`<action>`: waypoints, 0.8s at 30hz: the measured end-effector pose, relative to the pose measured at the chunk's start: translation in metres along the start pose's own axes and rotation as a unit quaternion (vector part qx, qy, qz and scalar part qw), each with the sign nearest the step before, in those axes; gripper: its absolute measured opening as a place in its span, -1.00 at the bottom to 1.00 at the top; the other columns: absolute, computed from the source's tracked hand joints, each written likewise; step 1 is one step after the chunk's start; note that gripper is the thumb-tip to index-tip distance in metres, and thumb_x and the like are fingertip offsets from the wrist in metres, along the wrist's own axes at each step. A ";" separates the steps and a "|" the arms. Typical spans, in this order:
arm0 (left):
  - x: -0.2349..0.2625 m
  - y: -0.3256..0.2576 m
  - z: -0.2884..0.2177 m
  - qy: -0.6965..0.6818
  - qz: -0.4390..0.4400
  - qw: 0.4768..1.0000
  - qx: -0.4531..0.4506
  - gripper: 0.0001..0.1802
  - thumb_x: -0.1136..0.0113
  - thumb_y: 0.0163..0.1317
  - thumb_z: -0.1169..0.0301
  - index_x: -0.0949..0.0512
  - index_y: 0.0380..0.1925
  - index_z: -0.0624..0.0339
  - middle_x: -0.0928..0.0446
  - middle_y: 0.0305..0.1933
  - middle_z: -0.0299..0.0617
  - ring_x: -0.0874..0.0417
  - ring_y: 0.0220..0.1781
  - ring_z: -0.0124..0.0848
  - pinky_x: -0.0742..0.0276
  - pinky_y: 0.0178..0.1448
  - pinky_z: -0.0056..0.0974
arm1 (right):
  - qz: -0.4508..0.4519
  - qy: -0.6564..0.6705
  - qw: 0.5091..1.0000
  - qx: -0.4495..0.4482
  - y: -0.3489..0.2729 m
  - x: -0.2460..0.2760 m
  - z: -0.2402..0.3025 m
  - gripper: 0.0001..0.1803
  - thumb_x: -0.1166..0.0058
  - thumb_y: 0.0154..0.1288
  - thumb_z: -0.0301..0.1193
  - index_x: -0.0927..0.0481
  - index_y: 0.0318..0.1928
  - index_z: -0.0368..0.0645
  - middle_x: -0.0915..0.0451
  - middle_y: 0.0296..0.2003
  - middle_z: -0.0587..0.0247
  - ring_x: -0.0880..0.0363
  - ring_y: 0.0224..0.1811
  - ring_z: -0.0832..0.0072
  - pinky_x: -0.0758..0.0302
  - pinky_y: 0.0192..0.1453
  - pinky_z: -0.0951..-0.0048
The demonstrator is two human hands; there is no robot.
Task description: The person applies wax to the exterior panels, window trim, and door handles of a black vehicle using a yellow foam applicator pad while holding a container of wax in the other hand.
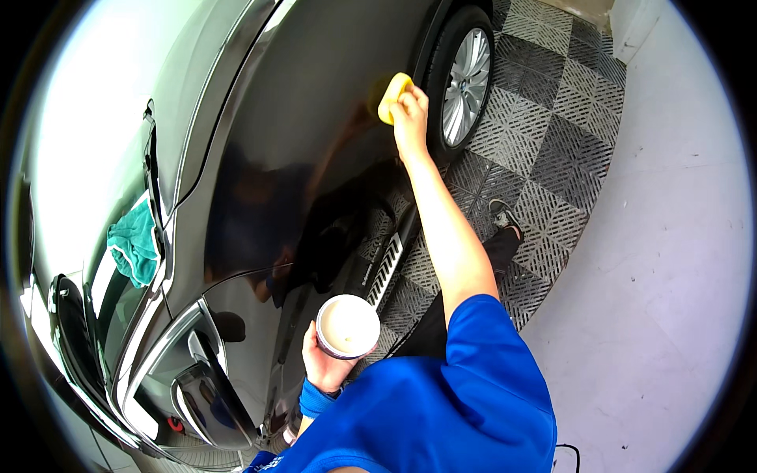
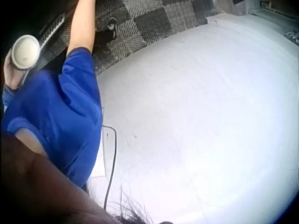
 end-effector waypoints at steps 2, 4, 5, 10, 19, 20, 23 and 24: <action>0.005 0.000 0.001 -0.017 -0.007 1.000 0.003 -0.30 0.14 0.45 -0.13 -0.29 0.44 0.03 -0.30 0.50 -0.03 -0.34 0.48 0.09 -0.27 0.38 0.48 | 0.002 -0.060 0.998 -0.003 -0.029 0.002 -0.013 -0.81 -0.11 0.25 -0.49 -0.61 -0.14 -0.27 -0.23 0.31 0.14 -0.27 0.39 0.29 -0.27 0.45 0.32; 0.000 -0.002 0.002 -0.004 0.001 1.000 0.001 -0.30 0.14 0.45 -0.13 -0.30 0.44 0.04 -0.31 0.50 -0.03 -0.34 0.47 0.09 -0.27 0.38 0.47 | 0.024 -0.102 0.994 -0.014 -0.069 0.006 -0.035 -0.80 -0.14 0.23 -0.51 -0.62 -0.13 -0.23 -0.23 0.30 0.15 -0.27 0.39 0.26 -0.27 0.46 0.30; 0.000 -0.003 0.001 0.000 0.002 1.000 -0.001 -0.29 0.13 0.45 -0.13 -0.30 0.43 0.04 -0.31 0.50 -0.03 -0.34 0.47 0.09 -0.28 0.38 0.47 | 0.038 -0.095 0.994 -0.043 -0.085 0.004 -0.044 -0.80 -0.14 0.22 -0.51 -0.63 -0.12 -0.21 -0.22 0.30 0.16 -0.27 0.39 0.25 -0.27 0.46 0.30; 0.009 -0.004 0.001 -0.011 -0.003 1.000 0.000 -0.29 0.14 0.45 -0.12 -0.29 0.44 0.05 -0.32 0.49 -0.03 -0.35 0.47 0.08 -0.29 0.38 0.45 | 0.086 0.004 0.996 0.019 -0.015 -0.004 -0.015 -0.86 -0.01 0.38 -0.48 -0.55 -0.10 -0.21 -0.52 -0.14 0.36 -0.54 -0.01 0.51 -0.44 0.13 0.48; 0.020 -0.012 0.003 -0.028 -0.008 1.000 0.001 -0.30 0.15 0.47 -0.11 -0.29 0.44 0.07 -0.32 0.49 -0.04 -0.36 0.47 0.05 -0.30 0.41 0.37 | 0.023 0.022 0.996 -0.086 0.059 0.013 0.004 -0.77 -0.02 0.42 -0.34 -0.60 -0.02 -0.12 -0.63 -0.07 0.34 -0.55 0.04 0.53 -0.47 0.14 0.31; 0.019 -0.014 0.005 -0.028 -0.005 1.000 0.000 -0.31 0.14 0.47 -0.10 -0.30 0.44 0.08 -0.32 0.49 -0.04 -0.36 0.47 0.03 -0.30 0.43 0.33 | 0.018 0.026 0.994 -0.108 0.023 0.005 0.003 -0.69 0.01 0.44 -0.36 -0.59 0.10 -0.16 -0.63 0.01 0.32 -0.56 0.08 0.53 -0.47 0.18 0.35; 0.009 -0.016 0.006 -0.035 0.005 0.999 0.011 -0.32 0.12 0.47 -0.09 -0.31 0.43 0.09 -0.34 0.48 -0.06 -0.37 0.47 -0.01 -0.28 0.47 0.25 | 0.011 0.009 1.000 -0.024 -0.066 0.004 -0.033 -0.63 -0.02 0.43 -0.43 -0.52 0.19 -0.29 -0.57 0.12 0.28 -0.56 0.15 0.50 -0.42 0.31 0.39; 0.008 -0.016 0.004 -0.038 0.003 0.999 0.007 -0.32 0.12 0.47 -0.09 -0.31 0.43 0.09 -0.34 0.48 -0.06 -0.37 0.47 -0.01 -0.28 0.47 0.25 | -0.025 -0.037 0.997 -0.060 -0.104 0.003 -0.044 -0.61 -0.09 0.35 -0.47 -0.54 0.16 -0.31 -0.39 0.28 0.17 -0.44 0.29 0.39 -0.33 0.41 0.35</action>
Point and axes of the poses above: each hand's wrist, its own y-axis towards the middle knuckle, its own x-axis out of the back of the hand, z = x × y, the point moved 9 cm from there along y, towards the middle knuckle
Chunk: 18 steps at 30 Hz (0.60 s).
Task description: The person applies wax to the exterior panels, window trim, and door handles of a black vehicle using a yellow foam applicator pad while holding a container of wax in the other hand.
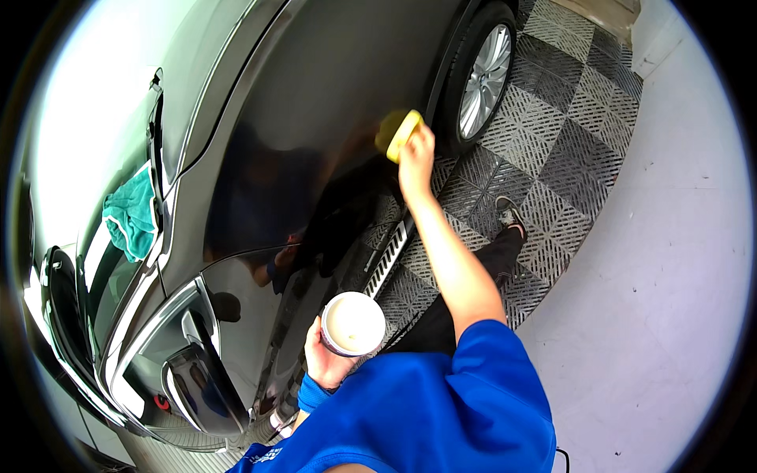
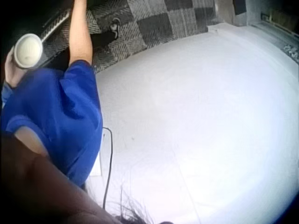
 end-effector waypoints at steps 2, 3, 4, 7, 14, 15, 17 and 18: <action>-0.004 -0.002 0.001 -0.002 0.010 1.000 0.001 -0.32 0.10 0.47 -0.08 -0.32 0.42 0.10 -0.35 0.48 -0.08 -0.37 0.47 -0.03 -0.26 0.50 0.19 | 0.018 -0.086 0.996 0.001 -0.032 -0.003 -0.012 -0.80 -0.10 0.26 -0.46 -0.61 -0.15 -0.28 -0.23 0.30 -0.01 -0.29 0.36 0.07 -0.29 0.43 0.22; -0.002 -0.003 0.001 -0.004 0.010 1.000 -0.001 -0.32 0.10 0.47 -0.08 -0.32 0.42 0.10 -0.35 0.48 -0.08 -0.37 0.47 -0.03 -0.26 0.50 0.19 | 0.000 -0.073 0.997 -0.006 -0.024 0.000 -0.017 -0.84 -0.10 0.26 -0.45 -0.59 -0.20 -0.27 -0.23 0.26 0.00 -0.29 0.31 0.10 -0.31 0.39 0.21; 0.001 -0.005 0.001 -0.001 0.016 1.000 -0.001 -0.32 0.10 0.47 -0.08 -0.32 0.42 0.10 -0.36 0.48 -0.08 -0.37 0.47 -0.03 -0.26 0.50 0.19 | -0.019 -0.060 0.998 -0.014 -0.014 0.001 -0.018 -0.87 -0.10 0.26 -0.45 -0.56 -0.26 -0.26 -0.24 0.23 0.00 -0.30 0.27 0.13 -0.33 0.35 0.21; 0.017 -0.011 0.003 -0.011 0.017 1.000 -0.008 -0.32 0.10 0.47 -0.09 -0.33 0.42 0.09 -0.36 0.48 -0.08 -0.36 0.48 -0.03 -0.26 0.50 0.19 | 0.021 -0.189 0.969 0.158 -0.034 -0.035 0.036 -0.89 -0.17 0.16 -0.46 -0.52 -0.35 -0.19 -0.30 0.13 -0.10 -0.29 0.16 0.02 -0.32 0.25 0.11; 0.061 -0.028 0.019 -0.022 -0.020 0.999 -0.014 -0.30 0.10 0.45 -0.11 -0.33 0.42 0.08 -0.36 0.47 -0.06 -0.36 0.48 -0.03 -0.28 0.48 0.19 | 0.088 -0.162 0.979 0.084 -0.063 -0.022 -0.014 -0.91 -0.19 0.16 -0.50 -0.57 -0.34 -0.25 -0.33 -0.06 -0.01 -0.35 0.01 0.10 -0.37 0.15 0.20; 0.067 -0.032 0.023 -0.038 -0.018 0.999 -0.010 -0.30 0.11 0.45 -0.11 -0.32 0.42 0.08 -0.35 0.48 -0.06 -0.36 0.48 -0.02 -0.28 0.48 0.20 | 0.080 -0.184 0.969 0.142 -0.069 -0.035 0.007 -0.89 -0.19 0.17 -0.47 -0.57 -0.33 -0.24 -0.34 -0.07 -0.02 -0.34 0.02 0.09 -0.36 0.15 0.19; 0.079 -0.032 0.026 -0.044 -0.020 0.999 -0.012 -0.30 0.11 0.45 -0.11 -0.31 0.43 0.08 -0.34 0.48 -0.06 -0.35 0.48 -0.02 -0.28 0.48 0.21 | 0.070 -0.199 0.959 0.189 -0.082 -0.060 0.059 -0.85 -0.19 0.20 -0.39 -0.58 -0.30 -0.21 -0.37 -0.11 -0.03 -0.33 0.03 0.07 -0.32 0.16 0.15; 0.083 -0.032 0.033 -0.054 -0.024 0.998 -0.012 -0.29 0.12 0.45 -0.11 -0.31 0.43 0.08 -0.33 0.49 -0.06 -0.35 0.48 -0.02 -0.28 0.48 0.22 | 0.193 -0.236 0.921 0.241 -0.140 -0.080 0.083 -0.87 -0.18 0.21 -0.42 -0.62 -0.26 -0.19 -0.39 -0.11 0.00 -0.33 0.03 0.09 -0.33 0.15 0.17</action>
Point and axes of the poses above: each hand's wrist, its own y-axis towards the middle knuckle, its own x-axis out of the back of the hand, z = x × y, the point moved 9 cm from there along y, towards the middle knuckle
